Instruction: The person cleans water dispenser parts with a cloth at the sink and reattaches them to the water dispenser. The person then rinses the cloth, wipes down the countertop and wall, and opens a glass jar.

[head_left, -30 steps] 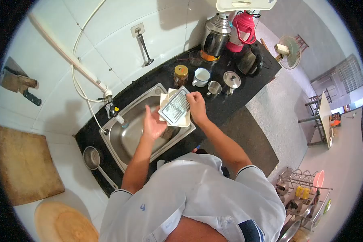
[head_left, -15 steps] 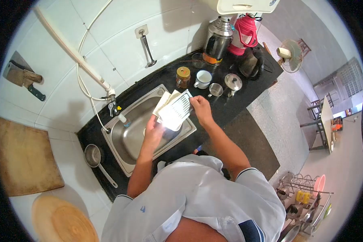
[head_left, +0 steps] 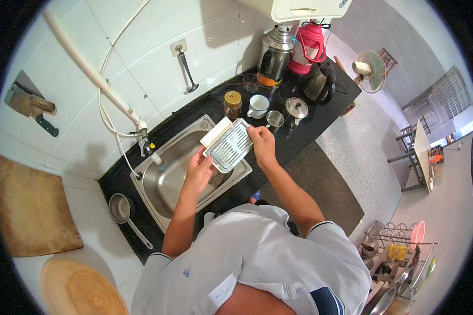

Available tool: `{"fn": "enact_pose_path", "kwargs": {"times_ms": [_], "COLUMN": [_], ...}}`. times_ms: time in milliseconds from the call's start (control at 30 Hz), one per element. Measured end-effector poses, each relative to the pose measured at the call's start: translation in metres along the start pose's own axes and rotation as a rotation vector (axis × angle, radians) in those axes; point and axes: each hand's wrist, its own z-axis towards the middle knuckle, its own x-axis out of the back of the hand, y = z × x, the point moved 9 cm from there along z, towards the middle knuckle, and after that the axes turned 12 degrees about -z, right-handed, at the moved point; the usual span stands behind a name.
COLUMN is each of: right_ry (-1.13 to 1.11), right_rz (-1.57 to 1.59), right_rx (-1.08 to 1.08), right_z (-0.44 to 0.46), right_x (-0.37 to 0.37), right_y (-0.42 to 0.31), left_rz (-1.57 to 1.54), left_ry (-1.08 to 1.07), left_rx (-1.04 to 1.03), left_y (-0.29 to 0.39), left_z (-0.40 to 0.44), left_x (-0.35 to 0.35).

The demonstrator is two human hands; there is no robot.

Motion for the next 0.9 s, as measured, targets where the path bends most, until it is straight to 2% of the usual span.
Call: {"fn": "enact_pose_path", "kwargs": {"times_ms": [67,100,200,267,367,567,667,900], "right_ry": [-0.028,-0.028,-0.011,0.019,0.013,-0.016,-0.03,-0.163], "right_rz": [-0.034,-0.033,-0.033,0.068,-0.064,-0.053,-0.155,-0.071], "right_rx": [-0.189,-0.191,-0.185,0.016,0.056,0.146,0.108,0.002], "right_z": [-0.002,-0.003,-0.005,-0.005,-0.009,-0.016,-0.02,-0.023], "right_x": [0.0,0.0,-0.003,-0.004,-0.002,-0.006,-0.005,-0.009], "right_y": [0.019,0.021,0.027,0.011,-0.001,-0.025,-0.032,-0.032], "left_rz": [0.009,0.018,0.028,0.062,0.104,0.142,0.132,0.142], "left_ry": [-0.006,-0.011,-0.032,-0.037,-0.045,-0.076,-0.087,-0.121], "left_rx": [0.0,0.0,-0.028,-0.012,0.005,0.001,0.014,0.034], "left_y": [-0.001,0.0,0.006,0.009,0.013,0.018,0.021,0.025], "left_z": [0.001,0.0,-0.002,-0.002,-0.004,-0.007,-0.009,-0.009], "left_x": [0.007,0.005,-0.002,0.0,-0.006,-0.009,-0.012,-0.015]}}
